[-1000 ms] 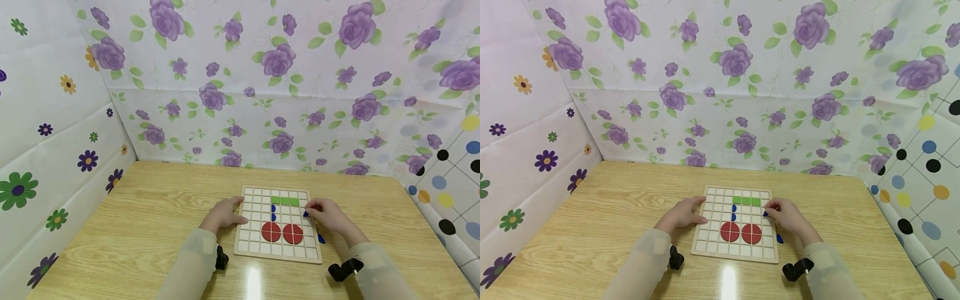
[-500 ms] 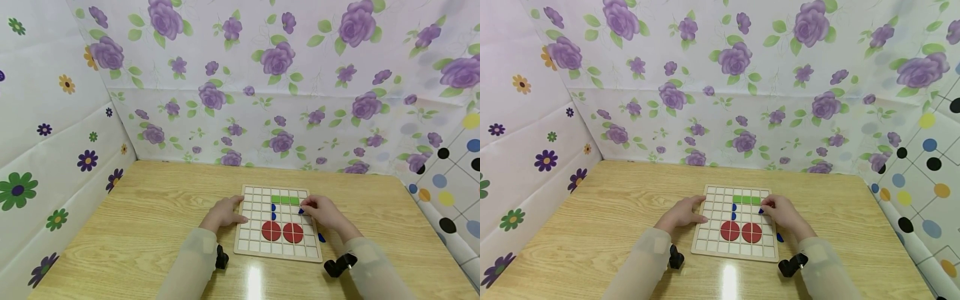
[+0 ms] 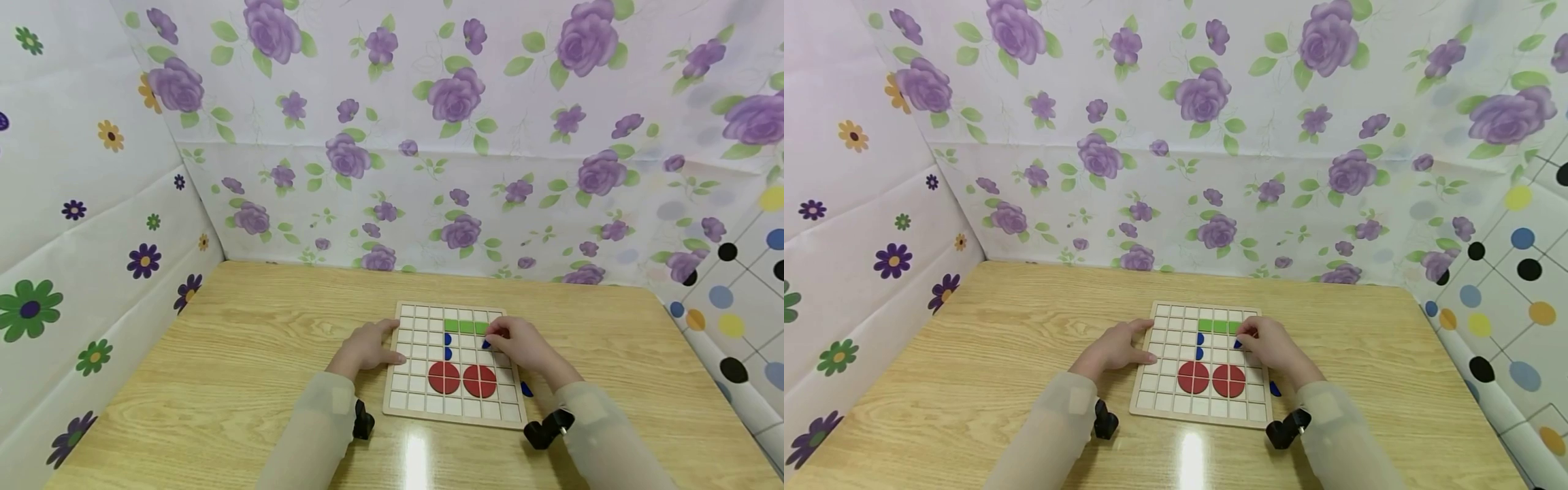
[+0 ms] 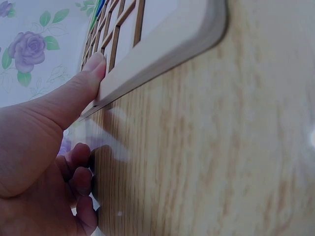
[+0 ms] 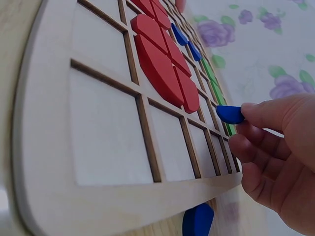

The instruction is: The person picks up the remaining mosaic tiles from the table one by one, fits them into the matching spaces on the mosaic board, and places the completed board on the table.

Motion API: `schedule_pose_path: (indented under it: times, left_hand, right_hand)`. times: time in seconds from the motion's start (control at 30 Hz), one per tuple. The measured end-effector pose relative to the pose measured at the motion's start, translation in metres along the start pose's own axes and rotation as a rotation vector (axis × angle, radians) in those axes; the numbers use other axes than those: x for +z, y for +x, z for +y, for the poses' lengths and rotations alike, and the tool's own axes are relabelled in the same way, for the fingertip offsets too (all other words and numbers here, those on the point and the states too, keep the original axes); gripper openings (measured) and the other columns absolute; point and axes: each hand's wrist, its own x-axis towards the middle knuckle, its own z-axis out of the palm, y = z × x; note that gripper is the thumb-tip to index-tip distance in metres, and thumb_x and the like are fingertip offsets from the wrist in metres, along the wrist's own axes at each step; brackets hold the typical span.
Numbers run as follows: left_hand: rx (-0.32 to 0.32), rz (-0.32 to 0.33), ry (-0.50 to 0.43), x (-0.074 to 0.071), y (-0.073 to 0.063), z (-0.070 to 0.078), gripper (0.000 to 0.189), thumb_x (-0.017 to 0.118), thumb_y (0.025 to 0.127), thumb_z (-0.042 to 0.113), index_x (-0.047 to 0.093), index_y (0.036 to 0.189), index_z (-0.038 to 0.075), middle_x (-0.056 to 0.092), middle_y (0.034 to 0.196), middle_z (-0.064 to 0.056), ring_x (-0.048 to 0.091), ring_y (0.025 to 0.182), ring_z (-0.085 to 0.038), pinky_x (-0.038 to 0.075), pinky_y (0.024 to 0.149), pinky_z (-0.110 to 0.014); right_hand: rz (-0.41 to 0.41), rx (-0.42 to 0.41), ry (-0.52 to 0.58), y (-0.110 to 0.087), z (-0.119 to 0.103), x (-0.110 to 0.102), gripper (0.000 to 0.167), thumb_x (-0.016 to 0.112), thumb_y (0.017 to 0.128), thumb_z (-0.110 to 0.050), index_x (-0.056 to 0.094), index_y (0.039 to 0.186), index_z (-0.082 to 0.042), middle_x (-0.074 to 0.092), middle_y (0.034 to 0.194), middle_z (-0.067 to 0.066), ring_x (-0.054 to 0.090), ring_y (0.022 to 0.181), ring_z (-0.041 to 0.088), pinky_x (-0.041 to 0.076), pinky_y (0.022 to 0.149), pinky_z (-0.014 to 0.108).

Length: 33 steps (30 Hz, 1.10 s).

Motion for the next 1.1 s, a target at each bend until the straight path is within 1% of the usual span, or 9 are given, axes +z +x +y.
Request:
schedule_pose_path:
  times: [0.33, 0.63, 0.9, 1.0, 1.1]
  left_hand:
    - [-0.008, 0.003, 0.009, 0.001, 0.002, -0.001, 0.075, 0.074, 0.079, 0.041, 0.039, 0.145, 0.028, 0.034, 0.15, -0.02, 0.03, 0.138, -0.041, 0.032, 0.106, -0.06]
    - [-0.006, 0.005, 0.015, 0.001, 0.002, -0.001, 0.076, 0.074, 0.079, 0.041, 0.039, 0.145, 0.028, 0.035, 0.149, -0.02, 0.031, 0.138, -0.041, 0.032, 0.106, -0.061]
    - [0.0, 0.003, 0.012, 0.0, 0.0, 0.0, 0.076, 0.074, 0.08, 0.041, 0.039, 0.145, 0.027, 0.035, 0.149, -0.02, 0.03, 0.138, -0.041, 0.031, 0.106, -0.061]
    - [-0.007, 0.003, 0.012, 0.0, 0.0, 0.0, 0.076, 0.074, 0.08, 0.041, 0.038, 0.145, 0.028, 0.034, 0.15, -0.02, 0.029, 0.139, -0.041, 0.031, 0.106, -0.061]
    - [-0.01, 0.002, 0.009, 0.0, 0.001, -0.001, 0.076, 0.074, 0.08, 0.041, 0.038, 0.145, 0.029, 0.033, 0.151, -0.02, 0.028, 0.139, -0.041, 0.031, 0.106, -0.061]
  right_hand:
    - [-0.01, 0.005, 0.004, 0.004, -0.003, 0.004, 0.012, 0.058, 0.094, -0.012, 0.067, 0.097, -0.005, 0.065, 0.085, 0.004, 0.053, 0.072, 0.014, 0.046, 0.064, 0.028]
    - [-0.023, 0.014, 0.01, 0.006, -0.004, 0.006, 0.012, 0.058, 0.094, -0.013, 0.067, 0.097, -0.006, 0.064, 0.087, 0.004, 0.054, 0.074, 0.014, 0.046, 0.066, 0.029]
    - [-0.023, 0.056, 0.021, 0.007, -0.003, 0.009, 0.016, 0.059, 0.092, -0.009, 0.068, 0.105, -0.005, 0.064, 0.095, 0.005, 0.054, 0.08, 0.015, 0.046, 0.071, 0.029]
    - [-0.016, 0.054, 0.024, 0.007, -0.003, 0.011, 0.017, 0.059, 0.091, -0.007, 0.068, 0.106, -0.004, 0.064, 0.094, 0.006, 0.053, 0.08, 0.016, 0.046, 0.071, 0.029]
    - [-0.004, 0.028, 0.01, 0.007, -0.003, 0.012, 0.018, 0.059, 0.091, -0.006, 0.068, 0.106, -0.002, 0.064, 0.091, 0.006, 0.053, 0.078, 0.015, 0.045, 0.07, 0.028]
